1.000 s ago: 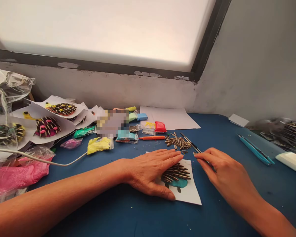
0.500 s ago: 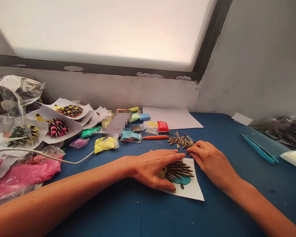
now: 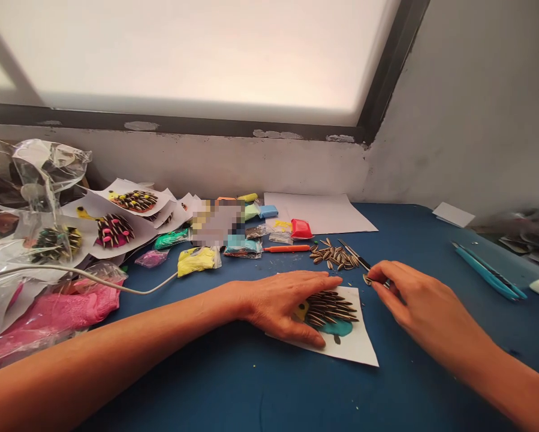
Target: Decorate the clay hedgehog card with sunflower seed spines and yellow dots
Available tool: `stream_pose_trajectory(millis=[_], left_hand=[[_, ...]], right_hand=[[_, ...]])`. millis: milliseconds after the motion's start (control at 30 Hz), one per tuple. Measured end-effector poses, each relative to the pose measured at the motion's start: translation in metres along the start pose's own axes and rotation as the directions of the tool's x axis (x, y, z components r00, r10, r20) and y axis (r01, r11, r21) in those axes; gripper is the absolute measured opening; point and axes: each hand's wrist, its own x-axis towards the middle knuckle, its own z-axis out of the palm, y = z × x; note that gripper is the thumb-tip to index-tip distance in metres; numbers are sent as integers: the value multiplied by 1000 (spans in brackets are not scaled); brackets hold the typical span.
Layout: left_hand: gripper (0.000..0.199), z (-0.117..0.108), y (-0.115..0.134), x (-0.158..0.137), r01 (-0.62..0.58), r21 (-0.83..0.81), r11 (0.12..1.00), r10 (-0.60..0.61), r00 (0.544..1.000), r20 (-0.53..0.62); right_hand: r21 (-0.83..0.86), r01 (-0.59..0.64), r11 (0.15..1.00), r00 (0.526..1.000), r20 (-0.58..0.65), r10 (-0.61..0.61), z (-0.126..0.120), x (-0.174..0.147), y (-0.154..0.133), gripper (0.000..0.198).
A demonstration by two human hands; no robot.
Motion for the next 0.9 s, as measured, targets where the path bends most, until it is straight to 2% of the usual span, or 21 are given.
stream_pose_trajectory(millis=[167, 333, 467, 600, 767, 900], left_hand=[[92, 1, 1, 0, -22, 52, 998, 22, 1000, -10], [87, 0, 5, 0, -24, 80, 997, 25, 1000, -10], [85, 0, 5, 0, -37, 50, 998, 35, 999, 37], [86, 1, 3, -1, -33, 37, 999, 33, 999, 24], [85, 2, 2, -1, -41, 31, 999, 41, 999, 22], [85, 2, 0, -1, -54, 30, 998, 54, 998, 15]], right_hand=[[267, -22, 964, 999, 35, 13, -18, -15, -14, 17], [395, 29, 918, 995, 73, -62, -20, -24, -29, 18], [376, 36, 926, 993, 87, -74, -15, -26, -37, 14], [344, 91, 935, 993, 44, -113, -10, -28, -43, 21], [311, 74, 947, 994, 54, -96, -3, -30, -47, 22], [279, 88, 956, 995, 9, -94, -1, -28, -49, 24]])
